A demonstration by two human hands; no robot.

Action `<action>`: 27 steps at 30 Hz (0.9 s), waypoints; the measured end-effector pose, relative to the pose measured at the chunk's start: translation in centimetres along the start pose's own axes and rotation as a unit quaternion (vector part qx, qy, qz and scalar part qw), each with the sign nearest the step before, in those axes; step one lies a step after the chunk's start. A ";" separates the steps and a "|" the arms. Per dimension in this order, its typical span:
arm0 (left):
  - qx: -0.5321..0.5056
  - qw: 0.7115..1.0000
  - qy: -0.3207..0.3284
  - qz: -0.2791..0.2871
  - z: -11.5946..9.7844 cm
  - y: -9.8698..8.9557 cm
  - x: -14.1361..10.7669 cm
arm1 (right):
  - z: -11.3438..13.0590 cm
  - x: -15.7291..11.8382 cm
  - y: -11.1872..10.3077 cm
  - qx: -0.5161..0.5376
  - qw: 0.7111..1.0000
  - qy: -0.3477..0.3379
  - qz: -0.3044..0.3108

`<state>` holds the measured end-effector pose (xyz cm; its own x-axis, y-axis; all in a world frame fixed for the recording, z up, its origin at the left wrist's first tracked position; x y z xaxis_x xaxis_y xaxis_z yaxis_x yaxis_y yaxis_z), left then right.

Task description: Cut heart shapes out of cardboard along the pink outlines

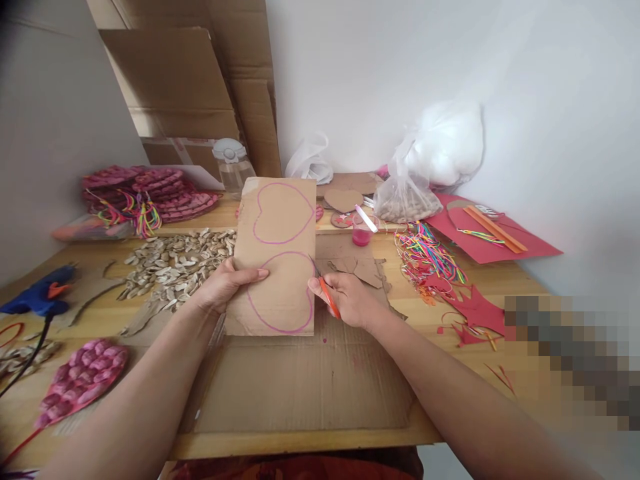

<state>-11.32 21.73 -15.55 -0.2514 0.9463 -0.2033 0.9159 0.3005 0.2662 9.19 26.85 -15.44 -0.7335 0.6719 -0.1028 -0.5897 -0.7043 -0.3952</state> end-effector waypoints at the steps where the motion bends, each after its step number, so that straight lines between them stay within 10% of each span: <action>1: -0.002 1.000 0.000 0.001 0.0 0.0 0.0 | 0.0 0.0 0.0 0.005 1.000 0.001 -0.003; 27: 0.002 1.000 -0.001 0.014 -0.5 -0.5 0.0 | 1.0 0.0 0.0 -0.042 0.999 -0.010 -0.005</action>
<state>-11.94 21.62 -15.25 -0.2258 0.9539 -0.1978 0.9233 0.2743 0.2687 8.82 26.58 -14.49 -0.7353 0.6730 -0.0800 -0.5669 -0.6754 -0.4717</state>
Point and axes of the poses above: each hand's wrist, its own x-axis towards the middle knuckle, its own y-axis out of the palm, z = x × y, the point moved 10 cm from there along x, towards the middle knuckle, and after that the axes turned 1 degree about -x, right-handed, at the moved point
